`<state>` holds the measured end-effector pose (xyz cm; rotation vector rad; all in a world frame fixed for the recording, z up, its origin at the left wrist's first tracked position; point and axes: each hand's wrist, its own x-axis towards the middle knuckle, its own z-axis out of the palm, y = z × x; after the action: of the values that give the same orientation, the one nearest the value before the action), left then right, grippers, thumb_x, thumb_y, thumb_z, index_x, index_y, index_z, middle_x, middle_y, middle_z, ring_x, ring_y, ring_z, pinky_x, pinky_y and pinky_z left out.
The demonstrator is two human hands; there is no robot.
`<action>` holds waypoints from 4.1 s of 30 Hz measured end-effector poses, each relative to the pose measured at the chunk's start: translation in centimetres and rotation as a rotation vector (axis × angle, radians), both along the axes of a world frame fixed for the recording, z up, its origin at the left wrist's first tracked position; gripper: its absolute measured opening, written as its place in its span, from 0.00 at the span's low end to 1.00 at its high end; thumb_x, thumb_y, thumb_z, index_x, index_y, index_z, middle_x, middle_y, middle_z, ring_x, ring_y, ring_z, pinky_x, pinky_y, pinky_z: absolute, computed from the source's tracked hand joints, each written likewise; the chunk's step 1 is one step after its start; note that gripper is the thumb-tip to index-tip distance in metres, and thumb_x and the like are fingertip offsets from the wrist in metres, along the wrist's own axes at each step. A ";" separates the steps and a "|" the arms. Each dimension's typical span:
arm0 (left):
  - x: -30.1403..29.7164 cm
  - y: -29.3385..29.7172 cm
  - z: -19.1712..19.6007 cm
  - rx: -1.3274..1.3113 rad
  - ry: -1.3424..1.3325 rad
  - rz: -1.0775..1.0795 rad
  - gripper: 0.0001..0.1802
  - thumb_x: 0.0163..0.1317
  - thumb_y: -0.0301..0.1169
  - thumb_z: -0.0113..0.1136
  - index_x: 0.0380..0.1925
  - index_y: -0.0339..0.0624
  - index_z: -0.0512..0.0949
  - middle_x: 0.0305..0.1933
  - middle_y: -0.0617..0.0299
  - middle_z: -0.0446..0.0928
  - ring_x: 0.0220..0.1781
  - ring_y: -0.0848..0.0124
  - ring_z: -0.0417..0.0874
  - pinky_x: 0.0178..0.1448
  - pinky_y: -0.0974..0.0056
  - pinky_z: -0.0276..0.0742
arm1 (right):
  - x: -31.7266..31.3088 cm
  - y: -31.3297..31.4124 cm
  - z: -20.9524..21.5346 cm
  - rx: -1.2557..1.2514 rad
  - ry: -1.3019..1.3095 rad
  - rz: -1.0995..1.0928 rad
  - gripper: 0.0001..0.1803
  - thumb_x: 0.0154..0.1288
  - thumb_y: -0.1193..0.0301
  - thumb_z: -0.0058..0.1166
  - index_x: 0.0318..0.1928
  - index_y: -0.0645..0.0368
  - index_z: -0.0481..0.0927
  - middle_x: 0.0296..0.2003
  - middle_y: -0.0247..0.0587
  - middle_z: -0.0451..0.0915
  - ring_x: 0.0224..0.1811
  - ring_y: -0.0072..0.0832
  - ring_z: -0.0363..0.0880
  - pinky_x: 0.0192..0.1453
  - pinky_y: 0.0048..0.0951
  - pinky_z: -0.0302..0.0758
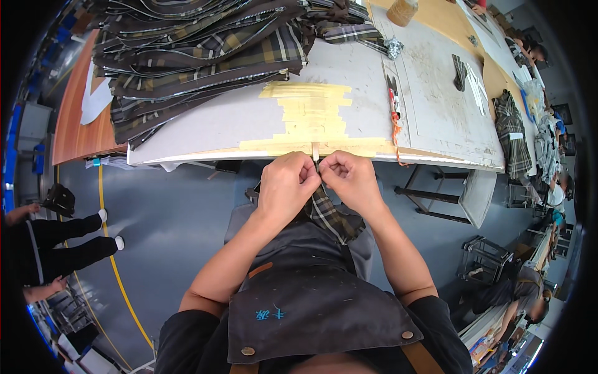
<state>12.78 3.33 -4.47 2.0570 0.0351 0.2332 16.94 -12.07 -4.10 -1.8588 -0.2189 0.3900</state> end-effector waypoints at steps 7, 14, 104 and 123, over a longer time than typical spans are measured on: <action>-0.4 0.3 -1.2 -0.443 0.244 0.075 0.04 0.53 0.22 0.64 0.27 0.34 0.78 0.22 0.72 0.75 0.23 0.86 0.71 0.28 0.78 0.69 | 0.2 -0.6 0.0 -0.066 0.129 -0.018 0.06 0.55 0.76 0.57 0.30 0.68 0.79 0.21 0.36 0.79 0.22 0.16 0.75 0.27 0.21 0.73; -0.6 -0.5 0.2 -0.142 0.011 0.099 0.07 0.52 0.24 0.67 0.29 0.35 0.78 0.21 0.67 0.75 0.22 0.84 0.72 0.28 0.76 0.71 | -0.1 -0.3 0.2 -0.041 0.031 -0.033 0.07 0.56 0.75 0.58 0.32 0.69 0.80 0.23 0.40 0.81 0.22 0.18 0.76 0.29 0.22 0.74; -0.5 1.4 -6.5 -1.300 0.523 -0.185 0.10 0.63 0.29 0.61 0.40 0.34 0.80 0.37 0.65 0.81 0.37 0.81 0.79 0.43 0.73 0.75 | -3.6 -3.0 8.0 0.205 0.983 -0.004 0.22 0.77 0.55 0.30 0.45 0.63 0.69 0.22 0.28 0.59 0.15 0.15 0.49 0.17 0.20 0.44; -0.6 1.4 -7.1 -1.294 0.517 -0.209 0.11 0.63 0.27 0.60 0.44 0.34 0.80 0.40 0.64 0.82 0.40 0.80 0.80 0.47 0.72 0.75 | -3.4 -2.6 7.6 0.216 0.986 -0.011 0.23 0.78 0.56 0.30 0.45 0.63 0.69 0.22 0.28 0.59 0.15 0.15 0.48 0.16 0.21 0.44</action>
<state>12.18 4.76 -11.52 0.7689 0.2234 -0.3867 13.50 -14.71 3.54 -1.2745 0.4063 1.1630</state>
